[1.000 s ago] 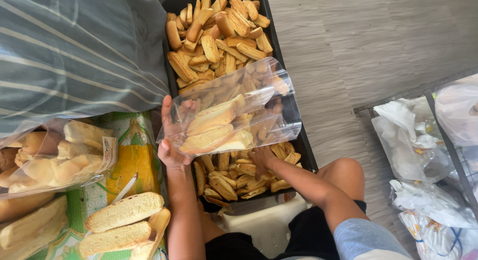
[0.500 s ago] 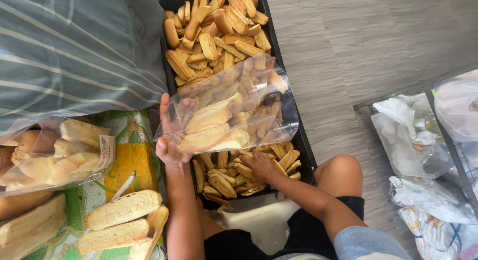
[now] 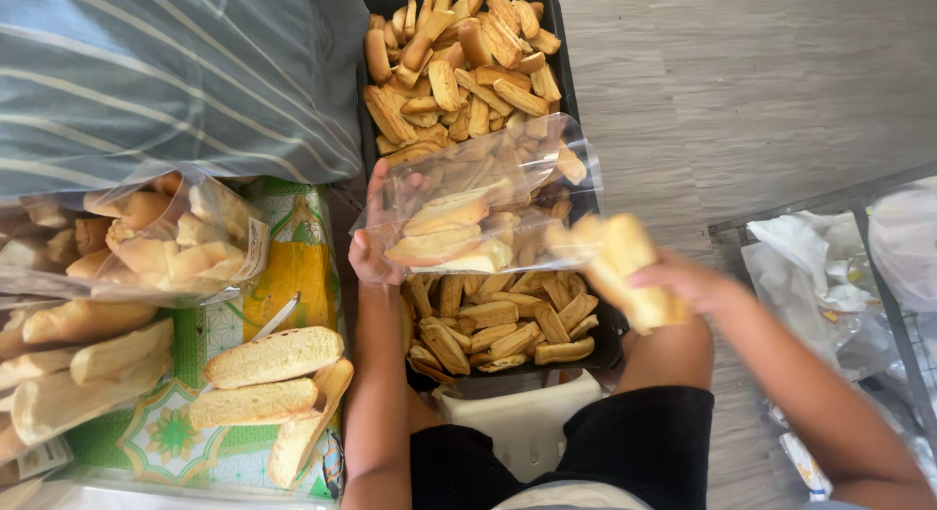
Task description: The person sits and repeatedly picks biscotti from a large black bin, placing them into clear plastic bags. They arrange the pieces inside each bag and set the filled bags aside on a nearby table.
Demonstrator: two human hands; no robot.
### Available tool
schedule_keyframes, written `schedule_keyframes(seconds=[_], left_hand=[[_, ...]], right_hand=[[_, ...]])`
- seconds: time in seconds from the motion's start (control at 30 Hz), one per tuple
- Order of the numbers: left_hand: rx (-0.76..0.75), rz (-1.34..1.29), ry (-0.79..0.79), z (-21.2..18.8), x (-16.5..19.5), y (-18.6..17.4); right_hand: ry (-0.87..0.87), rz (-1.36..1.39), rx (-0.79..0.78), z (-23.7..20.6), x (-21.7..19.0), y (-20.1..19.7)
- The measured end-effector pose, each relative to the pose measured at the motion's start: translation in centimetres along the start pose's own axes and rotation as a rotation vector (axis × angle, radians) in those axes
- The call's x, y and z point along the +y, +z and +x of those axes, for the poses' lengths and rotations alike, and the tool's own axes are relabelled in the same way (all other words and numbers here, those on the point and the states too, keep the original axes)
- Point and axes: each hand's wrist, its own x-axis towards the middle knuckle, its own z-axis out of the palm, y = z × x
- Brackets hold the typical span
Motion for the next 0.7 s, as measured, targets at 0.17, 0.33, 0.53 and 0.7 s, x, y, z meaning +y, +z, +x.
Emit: schedule_keyframes(seconds=[0.17,0.33,0.53,0.7], left_hand=[[-0.039,-0.008,-0.028,-0.8,-0.3,0.4],[-0.061,0.131,-0.018,-1.3,-0.1,1.2],[-0.110,0.212,-0.125,-2.0,0.6,2.0],[-0.153,0.149,-0.107,-2.2,1.5,1.9]], right_hand=[[-0.284,-0.058,-0.193,-11.4,-7.8,-2.4],[0.043,-0.103,-0.206,-9.0,-10.3,0.9],[0.167,0.016,-0.346,-5.2,-9.9,4.8],[-0.005,0.153,-0.576,-5.7,-9.2,7.9]])
